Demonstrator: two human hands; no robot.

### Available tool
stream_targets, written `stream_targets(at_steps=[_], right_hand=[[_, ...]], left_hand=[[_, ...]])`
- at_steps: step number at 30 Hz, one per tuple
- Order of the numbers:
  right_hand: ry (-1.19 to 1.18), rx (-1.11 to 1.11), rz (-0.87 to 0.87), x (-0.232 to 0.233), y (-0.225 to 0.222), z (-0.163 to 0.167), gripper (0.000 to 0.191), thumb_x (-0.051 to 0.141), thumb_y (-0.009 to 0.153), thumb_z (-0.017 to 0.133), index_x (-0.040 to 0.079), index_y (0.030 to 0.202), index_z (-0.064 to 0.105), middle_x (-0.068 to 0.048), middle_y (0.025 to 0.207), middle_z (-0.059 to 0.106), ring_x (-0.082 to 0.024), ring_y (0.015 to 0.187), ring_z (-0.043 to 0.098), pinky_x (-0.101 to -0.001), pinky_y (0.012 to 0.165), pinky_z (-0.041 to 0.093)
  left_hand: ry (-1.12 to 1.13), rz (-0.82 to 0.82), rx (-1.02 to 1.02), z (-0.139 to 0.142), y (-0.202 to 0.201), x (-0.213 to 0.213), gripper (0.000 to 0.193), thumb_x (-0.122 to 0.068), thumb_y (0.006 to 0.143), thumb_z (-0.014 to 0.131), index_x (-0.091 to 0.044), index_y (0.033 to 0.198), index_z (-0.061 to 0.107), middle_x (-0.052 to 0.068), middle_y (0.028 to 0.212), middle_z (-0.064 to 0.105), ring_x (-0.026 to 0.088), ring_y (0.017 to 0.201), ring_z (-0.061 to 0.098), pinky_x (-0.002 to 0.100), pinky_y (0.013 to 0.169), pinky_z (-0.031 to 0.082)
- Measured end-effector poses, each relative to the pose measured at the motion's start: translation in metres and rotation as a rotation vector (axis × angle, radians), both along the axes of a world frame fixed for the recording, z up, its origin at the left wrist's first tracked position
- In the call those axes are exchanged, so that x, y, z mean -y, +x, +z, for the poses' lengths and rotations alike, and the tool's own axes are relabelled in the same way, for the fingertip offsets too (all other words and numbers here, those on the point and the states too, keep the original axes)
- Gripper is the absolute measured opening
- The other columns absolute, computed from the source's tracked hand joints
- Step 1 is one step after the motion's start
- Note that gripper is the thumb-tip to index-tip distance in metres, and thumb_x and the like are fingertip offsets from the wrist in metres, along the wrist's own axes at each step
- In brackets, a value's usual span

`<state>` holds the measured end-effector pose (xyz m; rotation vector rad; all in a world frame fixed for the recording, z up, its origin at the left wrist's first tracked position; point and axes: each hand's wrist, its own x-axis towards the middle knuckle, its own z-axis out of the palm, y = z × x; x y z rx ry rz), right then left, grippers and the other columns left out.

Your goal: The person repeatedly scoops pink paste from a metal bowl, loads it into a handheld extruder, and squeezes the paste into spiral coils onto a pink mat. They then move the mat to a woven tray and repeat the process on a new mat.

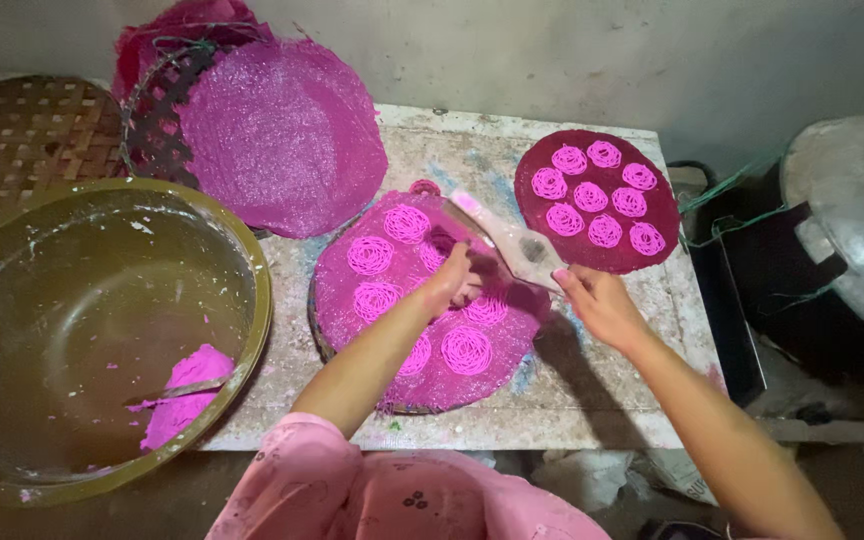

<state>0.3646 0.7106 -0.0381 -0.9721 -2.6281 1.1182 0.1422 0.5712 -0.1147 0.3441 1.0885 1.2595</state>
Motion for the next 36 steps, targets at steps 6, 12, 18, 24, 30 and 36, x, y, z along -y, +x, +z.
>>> stream_targets(at_steps=[6,12,18,24,30,36], right_hand=[[-0.051,-0.187,-0.123,-0.002,0.007,-0.026,0.051,0.045,0.105,0.051,0.004,0.076,0.060,-0.001,0.057,0.054,-0.011,0.053,0.050,-0.0316,0.050,0.040],[-0.161,-0.291,-0.027,0.035,0.002,0.002,0.034,0.037,0.101,0.057,0.005,0.096,0.067,0.000,0.063,0.055,-0.008,0.054,0.047,-0.0295,0.049,0.037],[0.233,-0.267,0.603,0.153,-0.031,0.098,0.038,0.041,0.085,0.075,0.006,0.100,0.071,-0.011,0.068,0.068,-0.026,0.061,0.068,-0.0384,0.056,0.051],[0.687,-0.769,1.509,0.229,-0.151,0.177,0.059,0.059,0.088,0.067,0.001,0.099,0.067,-0.010,0.077,0.061,-0.030,0.069,0.063,-0.0399,0.055,0.046],[-0.117,-0.127,1.649,0.313,-0.193,0.149,0.054,0.053,0.105,0.052,0.004,0.082,0.055,-0.014,0.073,0.055,-0.038,0.073,0.060,-0.0493,0.064,0.044],[-0.321,-0.231,1.649,0.346,-0.226,0.126,0.049,0.046,0.107,0.052,0.003,0.085,0.060,-0.014,0.076,0.059,-0.038,0.074,0.065,-0.0472,0.064,0.046]], left_hand=[[0.043,-0.058,-1.279,-0.006,0.005,0.025,0.073,-0.048,0.102,0.038,-0.013,0.163,0.021,0.019,0.115,0.071,0.030,0.081,0.059,0.044,0.071,0.048],[0.220,-0.111,-1.651,0.069,-0.013,0.089,0.074,-0.033,0.089,0.059,-0.012,0.155,0.033,0.022,0.120,0.068,0.040,0.103,0.066,0.052,0.089,0.051],[0.630,-0.111,-1.325,0.130,-0.007,0.198,0.032,-0.024,0.093,0.060,-0.009,0.121,0.061,0.017,0.117,0.069,0.034,0.110,0.065,0.044,0.098,0.051],[0.410,-0.530,-1.267,0.196,-0.017,0.343,0.027,-0.026,0.076,0.067,-0.014,0.100,0.066,0.014,0.084,0.070,0.039,0.077,0.067,0.050,0.066,0.051],[0.152,-0.364,-1.439,0.213,-0.036,0.428,0.041,-0.035,0.080,0.068,-0.011,0.113,0.064,0.014,0.083,0.072,0.035,0.073,0.068,0.046,0.067,0.055],[-0.199,-0.273,-1.404,0.156,-0.096,0.544,0.056,-0.044,0.084,0.070,-0.008,0.126,0.061,0.015,0.081,0.073,0.031,0.069,0.070,0.043,0.068,0.060]])
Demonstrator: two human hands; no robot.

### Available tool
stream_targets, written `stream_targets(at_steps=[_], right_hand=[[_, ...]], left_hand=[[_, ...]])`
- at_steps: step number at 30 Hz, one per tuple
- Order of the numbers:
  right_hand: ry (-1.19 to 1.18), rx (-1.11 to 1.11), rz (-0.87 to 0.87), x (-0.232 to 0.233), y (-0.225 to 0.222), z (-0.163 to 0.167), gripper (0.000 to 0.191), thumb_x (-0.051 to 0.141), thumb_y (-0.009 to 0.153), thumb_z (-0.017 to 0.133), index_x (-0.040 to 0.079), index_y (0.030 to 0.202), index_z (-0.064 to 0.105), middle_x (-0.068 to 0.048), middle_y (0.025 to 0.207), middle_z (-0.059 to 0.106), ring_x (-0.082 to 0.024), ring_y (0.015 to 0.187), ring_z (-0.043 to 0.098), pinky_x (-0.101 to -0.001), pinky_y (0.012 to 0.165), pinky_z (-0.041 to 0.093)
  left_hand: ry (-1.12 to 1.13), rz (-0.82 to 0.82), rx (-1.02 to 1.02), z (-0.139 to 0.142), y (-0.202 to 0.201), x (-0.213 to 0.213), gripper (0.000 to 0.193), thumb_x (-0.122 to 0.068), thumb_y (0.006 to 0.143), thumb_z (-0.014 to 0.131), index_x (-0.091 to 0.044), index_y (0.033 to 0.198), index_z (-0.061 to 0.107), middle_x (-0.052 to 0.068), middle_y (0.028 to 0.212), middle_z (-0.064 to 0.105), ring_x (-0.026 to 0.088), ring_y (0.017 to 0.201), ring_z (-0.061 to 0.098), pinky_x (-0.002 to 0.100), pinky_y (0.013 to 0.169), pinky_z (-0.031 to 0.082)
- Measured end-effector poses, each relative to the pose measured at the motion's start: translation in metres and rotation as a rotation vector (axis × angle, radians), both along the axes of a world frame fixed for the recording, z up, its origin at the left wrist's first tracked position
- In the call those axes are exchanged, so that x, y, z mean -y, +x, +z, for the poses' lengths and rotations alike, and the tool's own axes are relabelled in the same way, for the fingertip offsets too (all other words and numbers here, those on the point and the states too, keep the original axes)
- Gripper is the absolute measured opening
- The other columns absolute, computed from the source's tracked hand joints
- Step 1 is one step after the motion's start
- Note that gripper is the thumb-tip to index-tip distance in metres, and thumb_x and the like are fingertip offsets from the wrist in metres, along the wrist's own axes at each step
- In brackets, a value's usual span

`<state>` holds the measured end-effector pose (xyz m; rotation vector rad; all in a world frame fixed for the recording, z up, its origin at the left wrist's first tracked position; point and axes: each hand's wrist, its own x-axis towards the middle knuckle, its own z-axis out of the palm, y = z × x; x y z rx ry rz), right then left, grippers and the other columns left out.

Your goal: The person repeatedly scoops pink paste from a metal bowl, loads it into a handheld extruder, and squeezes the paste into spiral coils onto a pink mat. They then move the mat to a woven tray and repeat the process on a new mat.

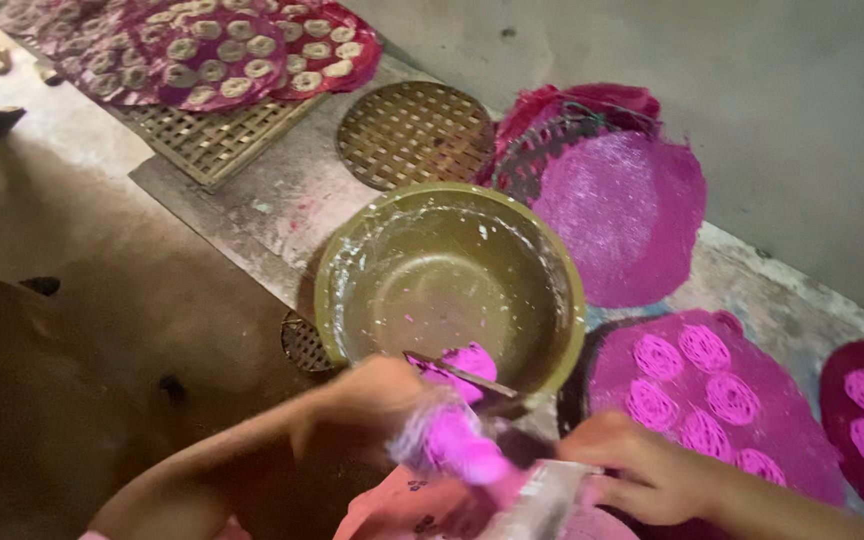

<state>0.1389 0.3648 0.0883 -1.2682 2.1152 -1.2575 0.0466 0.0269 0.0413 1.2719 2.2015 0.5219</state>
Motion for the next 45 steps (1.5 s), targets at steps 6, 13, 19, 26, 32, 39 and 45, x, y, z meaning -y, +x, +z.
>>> stream_targets(at_steps=[6,13,19,26,32,39,45], right_hand=[[0.285,-1.152,-0.188,-0.002,-0.058,0.031,0.026,0.027,0.088,0.069,0.006,0.102,0.074,-0.001,0.068,0.057,-0.017,0.062,0.060,-0.0342,0.055,0.047],[0.429,-1.337,-0.476,0.042,-0.119,0.015,0.042,0.014,0.085,0.071,0.020,0.126,0.071,-0.006,0.100,0.065,-0.023,0.095,0.063,-0.0416,0.084,0.050],[0.621,-0.220,-0.547,0.091,-0.106,-0.093,0.051,0.035,0.084,0.081,0.011,0.122,0.057,-0.021,0.119,0.065,-0.040,0.111,0.064,-0.0481,0.091,0.053],[0.970,-0.028,-0.416,0.103,-0.126,-0.132,0.035,0.017,0.091,0.060,0.013,0.125,0.054,-0.017,0.101,0.073,-0.040,0.096,0.072,-0.0513,0.081,0.057],[0.846,-0.181,-0.603,0.128,-0.188,-0.148,0.051,0.016,0.084,0.058,0.012,0.135,0.052,-0.022,0.099,0.071,-0.044,0.091,0.070,-0.0547,0.075,0.056],[0.934,-0.198,-0.663,0.154,-0.207,-0.183,0.054,0.017,0.086,0.054,0.011,0.139,0.051,-0.020,0.096,0.072,-0.042,0.085,0.072,-0.0557,0.070,0.057],[0.954,-0.035,-0.453,0.113,-0.176,-0.097,0.036,0.032,0.090,0.060,0.027,0.126,0.061,-0.017,0.087,0.073,-0.038,0.083,0.072,-0.0528,0.073,0.056]], left_hand=[[0.686,0.340,1.206,-0.106,-0.071,0.110,0.045,-0.009,0.090,0.069,0.011,0.128,0.061,0.026,0.112,0.071,0.034,0.095,0.074,0.049,0.085,0.058],[0.574,0.503,1.479,-0.160,-0.055,0.036,0.040,-0.014,0.101,0.068,0.011,0.132,0.065,0.021,0.100,0.064,0.027,0.089,0.062,0.041,0.075,0.051],[0.734,0.850,0.238,-0.126,-0.082,0.082,0.034,-0.012,0.088,0.082,-0.002,0.114,0.064,0.012,0.100,0.070,0.020,0.090,0.067,0.033,0.082,0.058],[1.095,0.954,0.118,-0.124,-0.096,0.080,0.053,-0.005,0.088,0.075,-0.001,0.136,0.052,0.008,0.112,0.068,0.014,0.101,0.067,0.030,0.089,0.054],[1.107,0.993,0.114,-0.124,-0.098,0.081,0.048,-0.006,0.090,0.076,0.000,0.132,0.055,0.008,0.110,0.068,0.015,0.098,0.066,0.029,0.086,0.055],[1.160,0.936,0.031,-0.129,-0.099,0.079,0.046,-0.006,0.090,0.077,0.000,0.131,0.056,0.009,0.113,0.069,0.016,0.104,0.068,0.031,0.092,0.054],[1.122,0.985,0.075,-0.143,-0.099,0.082,0.042,-0.004,0.091,0.076,0.000,0.128,0.058,0.010,0.113,0.069,0.018,0.102,0.068,0.031,0.090,0.055]])
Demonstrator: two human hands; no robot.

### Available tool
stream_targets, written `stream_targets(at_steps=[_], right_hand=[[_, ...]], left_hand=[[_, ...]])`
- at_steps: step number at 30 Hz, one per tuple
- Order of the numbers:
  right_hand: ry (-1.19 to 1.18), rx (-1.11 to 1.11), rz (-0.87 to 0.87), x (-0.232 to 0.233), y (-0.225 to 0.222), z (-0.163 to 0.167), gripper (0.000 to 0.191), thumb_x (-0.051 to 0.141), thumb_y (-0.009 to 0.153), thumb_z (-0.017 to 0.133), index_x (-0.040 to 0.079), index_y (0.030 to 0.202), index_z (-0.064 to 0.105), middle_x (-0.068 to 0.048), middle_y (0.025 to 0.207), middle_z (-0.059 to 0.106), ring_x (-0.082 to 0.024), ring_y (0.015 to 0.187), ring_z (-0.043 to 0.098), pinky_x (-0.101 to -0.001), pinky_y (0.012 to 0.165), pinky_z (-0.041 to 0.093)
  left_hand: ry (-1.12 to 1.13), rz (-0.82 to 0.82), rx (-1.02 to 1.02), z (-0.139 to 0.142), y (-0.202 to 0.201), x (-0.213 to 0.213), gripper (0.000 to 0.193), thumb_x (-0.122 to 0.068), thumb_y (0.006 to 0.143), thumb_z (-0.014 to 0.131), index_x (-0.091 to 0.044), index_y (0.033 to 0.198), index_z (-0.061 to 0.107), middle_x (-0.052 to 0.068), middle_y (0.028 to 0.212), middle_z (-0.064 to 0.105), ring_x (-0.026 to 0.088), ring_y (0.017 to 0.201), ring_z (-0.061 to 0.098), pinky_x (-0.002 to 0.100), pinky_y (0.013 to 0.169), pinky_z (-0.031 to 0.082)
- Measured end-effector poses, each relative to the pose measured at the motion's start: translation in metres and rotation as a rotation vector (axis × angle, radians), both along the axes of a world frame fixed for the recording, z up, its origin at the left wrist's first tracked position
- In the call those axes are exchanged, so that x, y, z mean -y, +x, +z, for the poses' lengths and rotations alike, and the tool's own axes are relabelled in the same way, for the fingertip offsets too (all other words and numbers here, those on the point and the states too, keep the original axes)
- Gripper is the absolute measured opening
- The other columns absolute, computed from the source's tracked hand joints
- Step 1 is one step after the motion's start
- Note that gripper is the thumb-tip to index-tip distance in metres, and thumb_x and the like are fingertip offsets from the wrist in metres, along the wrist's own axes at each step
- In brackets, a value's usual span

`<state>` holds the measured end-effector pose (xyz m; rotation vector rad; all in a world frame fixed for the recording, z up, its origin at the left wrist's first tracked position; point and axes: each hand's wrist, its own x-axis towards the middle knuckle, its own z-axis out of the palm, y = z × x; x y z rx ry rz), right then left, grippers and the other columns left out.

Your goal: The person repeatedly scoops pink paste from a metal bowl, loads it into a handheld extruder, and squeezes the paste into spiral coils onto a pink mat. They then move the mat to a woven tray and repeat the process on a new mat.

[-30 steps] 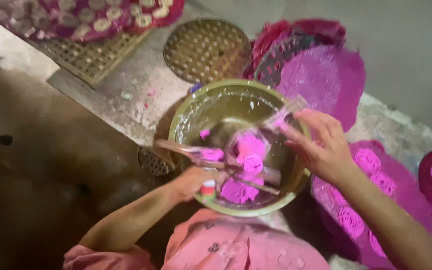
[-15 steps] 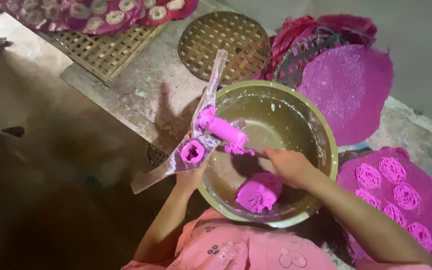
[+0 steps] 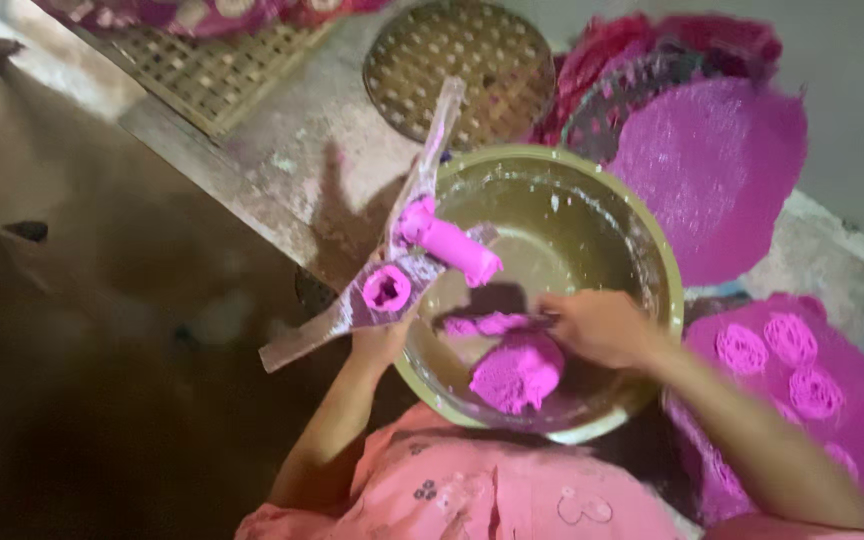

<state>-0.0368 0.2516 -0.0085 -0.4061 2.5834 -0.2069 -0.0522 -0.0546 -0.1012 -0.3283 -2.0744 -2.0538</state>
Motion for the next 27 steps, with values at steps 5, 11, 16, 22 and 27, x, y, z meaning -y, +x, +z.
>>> stream_targets(at_steps=[5,11,16,22,27], right_hand=[[0.453,0.194,0.108,-0.011,0.019,0.025,0.041,0.027,0.086,0.067,0.024,0.127,0.059,-0.011,0.094,0.074,-0.033,0.091,0.074,-0.0454,0.078,0.059],[0.396,0.127,0.285,0.014,0.042,-0.019,0.035,0.014,0.085,0.065,0.010,0.120,0.061,-0.011,0.093,0.074,-0.030,0.090,0.074,-0.0425,0.074,0.060],[0.263,0.112,0.278,0.005,0.067,-0.042,0.025,0.019,0.088,0.063,0.009,0.111,0.065,-0.013,0.088,0.073,-0.032,0.086,0.072,-0.0461,0.072,0.058],[0.199,0.121,0.280,-0.007,0.103,-0.017,0.015,0.022,0.079,0.067,0.009,0.082,0.074,-0.014,0.087,0.073,-0.032,0.089,0.071,-0.0467,0.077,0.056],[-0.187,0.209,-0.171,-0.045,0.085,0.037,0.030,0.035,0.092,0.064,0.018,0.111,0.080,-0.009,0.079,0.077,-0.024,0.067,0.070,-0.0414,0.065,0.054]], left_hand=[[-0.064,-0.016,-0.019,-0.002,0.001,-0.001,0.055,-0.003,0.089,0.076,0.001,0.136,0.048,0.010,0.114,0.066,0.017,0.104,0.067,0.030,0.091,0.054],[-0.064,0.006,-0.061,0.012,0.003,-0.010,0.052,0.000,0.090,0.076,0.002,0.136,0.051,0.012,0.119,0.065,0.018,0.107,0.066,0.031,0.093,0.054],[-0.125,0.030,-0.046,0.020,0.004,-0.017,0.052,0.001,0.091,0.072,0.001,0.139,0.050,0.011,0.117,0.066,0.018,0.106,0.067,0.031,0.093,0.054],[-0.150,-0.017,-0.068,0.018,0.002,-0.018,0.047,-0.001,0.091,0.072,0.000,0.135,0.054,0.011,0.113,0.067,0.019,0.104,0.067,0.032,0.092,0.053],[-0.444,0.018,-0.136,0.026,-0.018,-0.025,0.041,-0.017,0.092,0.078,-0.013,0.129,0.062,0.008,0.111,0.074,0.024,0.100,0.072,0.036,0.088,0.057]])
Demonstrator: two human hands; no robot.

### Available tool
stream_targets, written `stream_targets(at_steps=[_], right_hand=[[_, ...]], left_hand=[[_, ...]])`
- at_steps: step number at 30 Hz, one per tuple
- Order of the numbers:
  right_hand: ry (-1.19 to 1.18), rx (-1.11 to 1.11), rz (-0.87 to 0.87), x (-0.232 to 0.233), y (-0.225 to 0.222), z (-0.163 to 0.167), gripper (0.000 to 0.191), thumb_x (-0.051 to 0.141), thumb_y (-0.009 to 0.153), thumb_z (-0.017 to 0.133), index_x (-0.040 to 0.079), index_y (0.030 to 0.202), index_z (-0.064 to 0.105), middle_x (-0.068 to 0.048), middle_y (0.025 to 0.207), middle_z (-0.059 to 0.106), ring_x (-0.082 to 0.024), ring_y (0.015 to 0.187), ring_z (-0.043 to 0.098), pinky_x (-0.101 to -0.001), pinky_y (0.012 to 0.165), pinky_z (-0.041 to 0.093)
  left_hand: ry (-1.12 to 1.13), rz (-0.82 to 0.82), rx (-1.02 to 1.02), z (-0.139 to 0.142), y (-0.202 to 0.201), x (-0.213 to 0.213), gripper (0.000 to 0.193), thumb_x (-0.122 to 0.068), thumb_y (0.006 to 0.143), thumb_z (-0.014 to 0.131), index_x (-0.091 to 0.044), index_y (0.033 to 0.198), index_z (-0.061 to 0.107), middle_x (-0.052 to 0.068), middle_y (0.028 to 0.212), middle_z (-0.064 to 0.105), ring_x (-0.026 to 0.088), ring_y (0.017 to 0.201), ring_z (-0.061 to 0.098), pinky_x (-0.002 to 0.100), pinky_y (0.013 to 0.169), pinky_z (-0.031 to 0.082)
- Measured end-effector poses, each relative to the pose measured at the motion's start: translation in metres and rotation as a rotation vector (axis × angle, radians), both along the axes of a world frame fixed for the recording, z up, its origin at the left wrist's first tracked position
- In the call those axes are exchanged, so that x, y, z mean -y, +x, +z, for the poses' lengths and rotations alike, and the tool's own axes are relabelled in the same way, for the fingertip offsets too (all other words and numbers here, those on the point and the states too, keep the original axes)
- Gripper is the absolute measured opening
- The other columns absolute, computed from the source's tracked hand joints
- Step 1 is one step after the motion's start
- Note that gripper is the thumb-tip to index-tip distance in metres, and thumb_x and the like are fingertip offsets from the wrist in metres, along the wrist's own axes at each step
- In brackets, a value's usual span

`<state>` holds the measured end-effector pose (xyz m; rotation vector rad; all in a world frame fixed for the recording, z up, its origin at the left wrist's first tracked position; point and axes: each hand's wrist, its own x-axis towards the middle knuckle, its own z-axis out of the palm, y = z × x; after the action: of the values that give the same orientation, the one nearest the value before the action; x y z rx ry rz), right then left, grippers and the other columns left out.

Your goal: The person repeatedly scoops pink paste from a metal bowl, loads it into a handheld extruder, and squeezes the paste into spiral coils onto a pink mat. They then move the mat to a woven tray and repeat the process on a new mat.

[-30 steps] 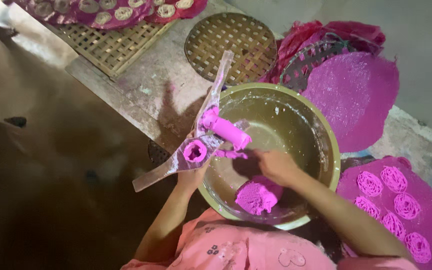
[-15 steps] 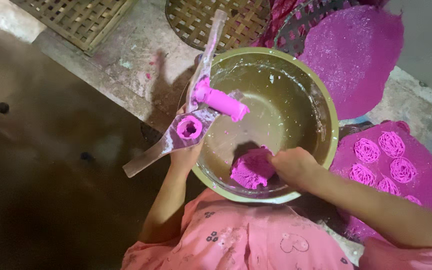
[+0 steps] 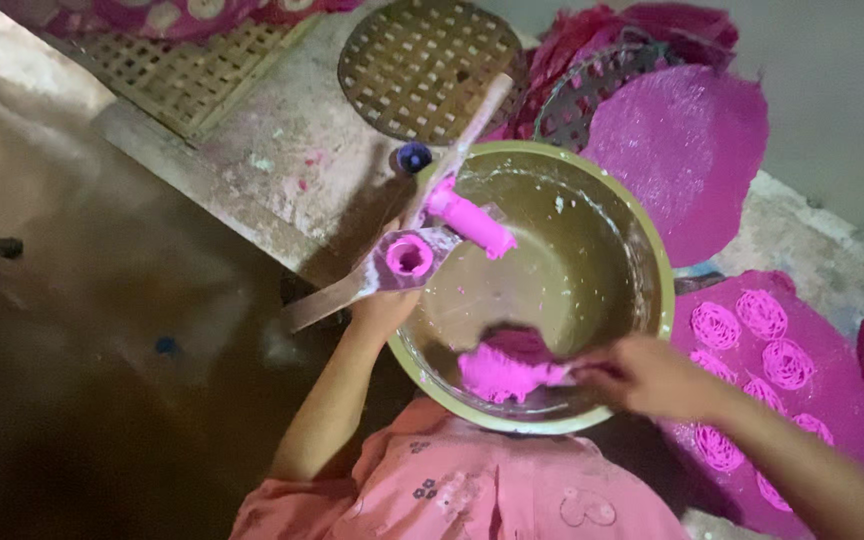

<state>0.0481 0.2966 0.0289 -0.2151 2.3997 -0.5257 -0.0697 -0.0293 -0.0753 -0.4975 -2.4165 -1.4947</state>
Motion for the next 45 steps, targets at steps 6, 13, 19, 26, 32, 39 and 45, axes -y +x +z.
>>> stream_targets(at_steps=[6,13,19,26,32,39,45], right_hand=[[-0.440,0.133,-0.350,-0.023,-0.032,0.038,0.038,0.034,0.093,0.063,0.017,0.123,0.078,0.000,0.082,0.075,-0.010,0.071,0.062,-0.0317,0.065,0.051],[0.433,-0.478,0.149,0.036,-0.047,0.068,0.024,0.037,0.088,0.067,0.028,0.108,0.077,-0.005,0.081,0.072,-0.027,0.077,0.070,-0.0432,0.069,0.054],[0.362,-0.932,0.635,0.071,-0.018,0.058,0.030,0.019,0.081,0.064,0.010,0.109,0.062,-0.009,0.086,0.067,-0.026,0.072,0.071,-0.0392,0.061,0.057],[0.520,-0.738,0.434,0.051,-0.020,0.122,0.047,0.019,0.076,0.066,0.017,0.123,0.062,-0.006,0.091,0.068,-0.025,0.071,0.072,-0.0383,0.055,0.057],[0.510,-0.876,0.581,0.090,-0.032,0.072,0.040,0.018,0.083,0.064,0.006,0.121,0.061,-0.009,0.082,0.069,-0.024,0.062,0.071,-0.0365,0.052,0.056],[0.122,-0.775,-0.147,0.043,-0.020,0.069,0.039,0.017,0.088,0.062,0.023,0.127,0.063,-0.005,0.094,0.077,-0.028,0.077,0.076,-0.0425,0.059,0.058],[-0.378,-0.801,-0.340,0.068,-0.008,-0.032,0.046,0.013,0.097,0.062,0.018,0.143,0.062,-0.020,0.105,0.075,-0.031,0.090,0.076,-0.0373,0.070,0.058]], left_hand=[[-0.177,-0.169,-0.236,0.037,0.002,-0.019,0.080,-0.035,0.076,0.082,-0.015,0.146,0.049,0.013,0.131,0.067,0.033,0.107,0.072,0.041,0.089,0.058],[-0.525,-0.267,0.192,0.058,0.012,-0.053,0.076,-0.045,0.079,0.074,-0.031,0.149,0.049,0.008,0.132,0.065,0.036,0.093,0.071,0.045,0.081,0.059],[-0.440,-0.341,-0.050,0.029,0.021,-0.050,0.056,-0.041,0.087,0.071,-0.014,0.135,0.060,0.020,0.126,0.065,0.043,0.113,0.063,0.055,0.095,0.049],[-0.393,-0.360,0.113,0.046,-0.003,-0.036,0.040,-0.031,0.087,0.072,-0.020,0.125,0.066,0.013,0.141,0.060,0.031,0.128,0.058,0.046,0.110,0.046],[-0.350,-0.399,-0.094,0.030,0.002,-0.052,0.065,-0.021,0.082,0.072,-0.016,0.145,0.055,0.016,0.147,0.057,0.037,0.126,0.057,0.048,0.105,0.044],[-0.143,-0.083,0.011,0.026,-0.016,-0.046,0.068,-0.023,0.087,0.075,-0.014,0.148,0.046,0.014,0.133,0.065,0.032,0.125,0.064,0.044,0.107,0.052],[-0.307,0.106,0.090,0.062,-0.022,-0.060,0.091,-0.017,0.081,0.076,-0.013,0.161,0.032,0.021,0.133,0.059,0.041,0.117,0.060,0.050,0.096,0.051]])
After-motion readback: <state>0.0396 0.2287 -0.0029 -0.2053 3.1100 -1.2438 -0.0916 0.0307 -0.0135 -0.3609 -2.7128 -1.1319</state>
